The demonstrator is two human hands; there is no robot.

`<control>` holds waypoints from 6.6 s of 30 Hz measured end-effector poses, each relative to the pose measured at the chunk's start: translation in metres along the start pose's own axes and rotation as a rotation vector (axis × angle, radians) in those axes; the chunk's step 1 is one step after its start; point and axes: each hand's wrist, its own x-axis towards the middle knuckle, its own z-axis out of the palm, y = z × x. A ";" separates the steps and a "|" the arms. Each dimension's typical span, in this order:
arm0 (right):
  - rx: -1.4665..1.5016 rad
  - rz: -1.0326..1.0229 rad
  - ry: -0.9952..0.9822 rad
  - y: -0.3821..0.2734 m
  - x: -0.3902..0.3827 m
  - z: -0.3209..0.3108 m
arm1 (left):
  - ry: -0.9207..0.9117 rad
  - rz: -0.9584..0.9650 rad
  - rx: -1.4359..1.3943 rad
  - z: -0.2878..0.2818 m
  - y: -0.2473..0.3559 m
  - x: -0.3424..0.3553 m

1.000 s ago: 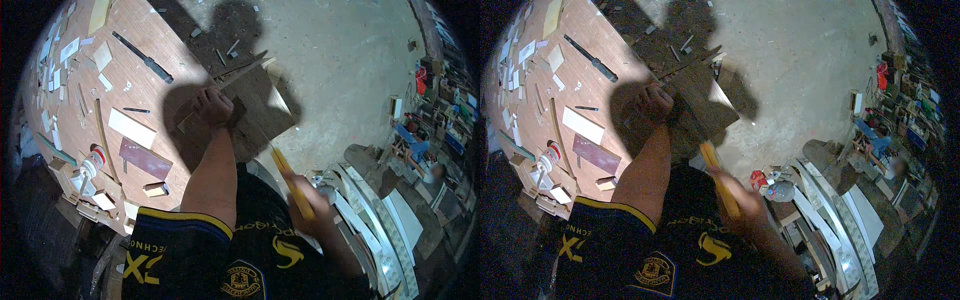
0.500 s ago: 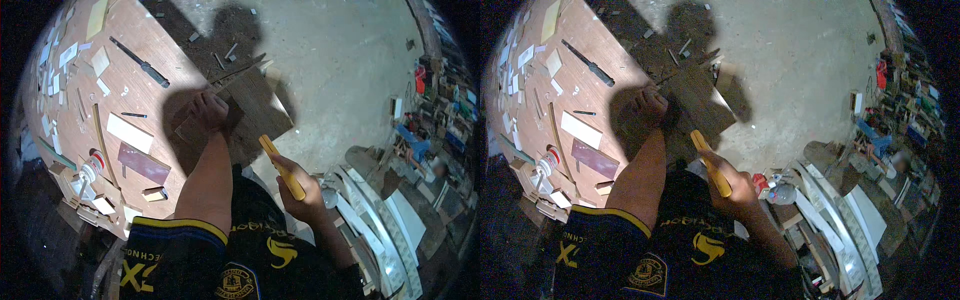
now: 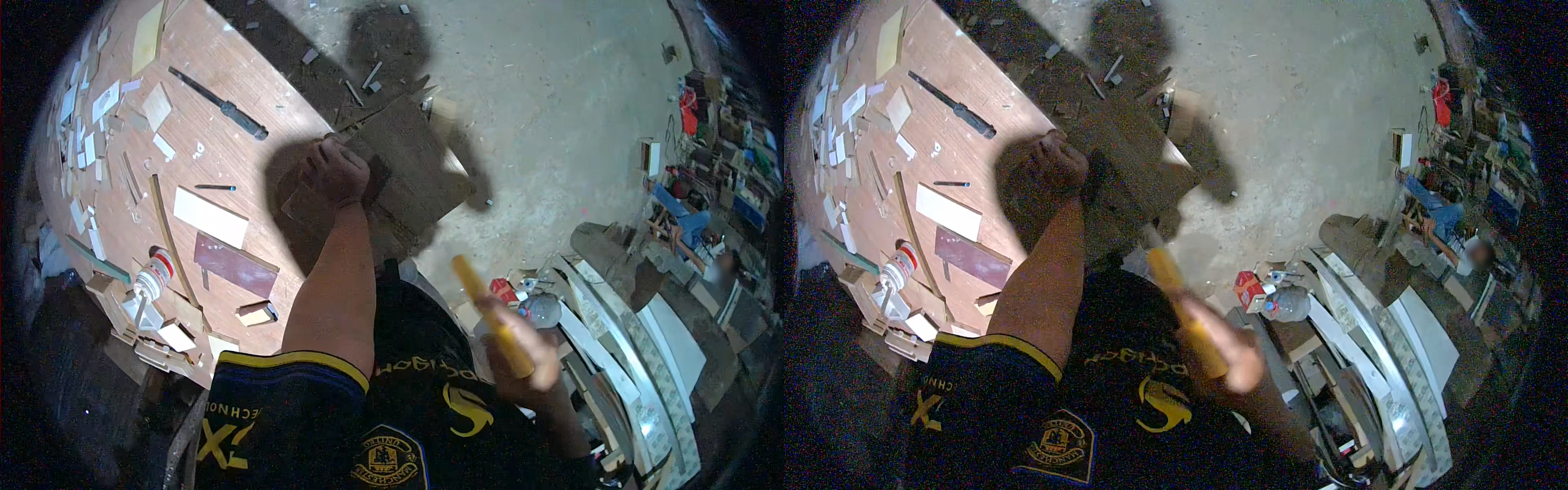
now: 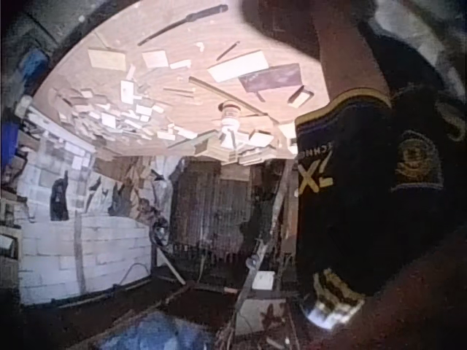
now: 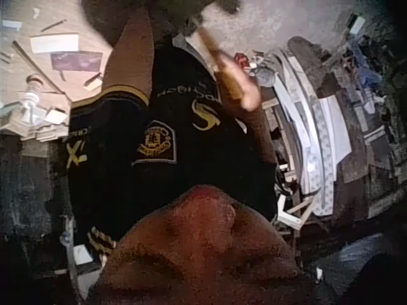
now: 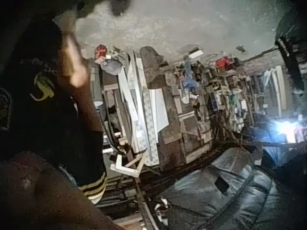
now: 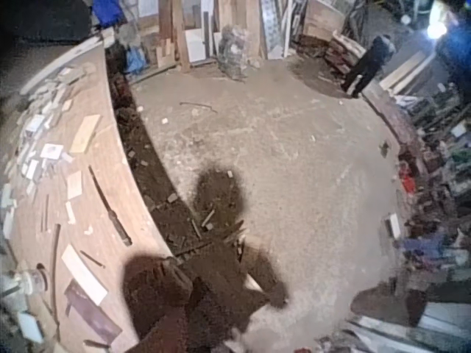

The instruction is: The person is sawing a piece of wood into two pieces and then sanding the edges of the wood.

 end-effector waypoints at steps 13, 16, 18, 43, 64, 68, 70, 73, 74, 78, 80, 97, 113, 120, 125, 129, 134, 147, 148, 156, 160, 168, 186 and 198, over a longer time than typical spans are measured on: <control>-0.186 0.374 -0.066 -0.063 0.055 0.012 | -0.127 -0.139 0.014 -0.047 0.039 0.026; -0.288 0.106 0.065 -0.034 0.078 0.024 | -0.152 -0.207 -0.029 -0.039 0.044 0.027; -0.239 0.194 0.051 -0.037 0.098 0.030 | -0.126 -0.186 -0.014 -0.036 0.045 0.024; -0.186 0.480 -0.049 -0.044 0.117 0.033 | -0.122 -0.154 -0.056 -0.044 0.046 0.026; -0.231 0.276 -0.096 -0.059 0.070 -0.004 | -0.113 -0.083 -0.044 -0.031 0.027 0.019; -0.177 0.253 -0.071 -0.066 0.070 0.013 | 0.001 -0.129 -0.030 -0.042 0.040 0.028; -0.199 0.204 -0.007 -0.048 0.057 0.011 | -0.013 -0.082 -0.026 -0.030 0.028 0.018; -0.225 0.123 0.073 -0.043 0.051 0.016 | -0.019 -0.031 -0.015 -0.012 0.017 0.014; -0.246 0.249 0.044 -0.046 0.052 0.020 | -0.009 -0.034 -0.014 -0.018 0.020 0.017; -0.258 0.285 0.046 -0.032 0.044 0.014 | -0.037 -0.035 -0.205 -0.035 0.027 0.024; -0.229 0.307 0.040 -0.043 0.048 0.015 | 0.011 0.018 -0.325 -0.044 0.018 0.021; -0.594 0.077 0.058 -0.053 0.113 0.028 | -0.098 -0.066 -0.279 -0.052 0.024 0.014; -0.465 0.244 0.071 -0.021 0.119 0.021 | -0.267 -0.041 -0.293 -0.069 0.026 0.015; -0.552 0.043 0.112 -0.011 0.135 0.033 | -0.134 0.042 -0.289 -0.060 0.028 0.011; -0.443 0.004 0.105 0.002 0.165 0.025 | -0.134 0.007 -0.338 -0.051 0.017 0.009; -0.539 -0.302 0.130 0.017 0.173 0.038 | 0.038 -0.075 -0.232 -0.064 0.021 0.019; -0.406 -0.057 0.127 0.001 0.182 0.047 | -0.162 -0.114 -0.310 -0.066 0.015 0.026; -0.279 -0.027 0.100 -0.004 0.186 0.050 | -0.164 0.079 -0.290 -0.106 -0.036 0.001; -0.281 0.026 0.098 -0.010 0.184 0.048 | -0.212 0.051 -0.224 -0.109 -0.043 -0.007; -0.408 -0.112 0.071 0.001 0.179 0.046 | -0.367 -0.155 -0.373 -0.126 -0.046 -0.083; -0.540 -0.230 0.137 0.019 0.191 0.026 | -0.431 -0.055 -0.291 -0.128 -0.036 -0.106; -0.375 -0.264 0.118 0.018 0.178 0.011 | -0.348 0.023 -0.414 -0.192 -0.046 -0.102; -0.214 -0.466 -0.378 0.030 0.200 0.015 | -0.333 -0.959 -0.617 -0.174 0.016 -0.138; -0.212 -0.405 -0.369 0.033 0.189 0.037 | -0.121 -1.088 -0.847 -0.167 -0.002 -0.152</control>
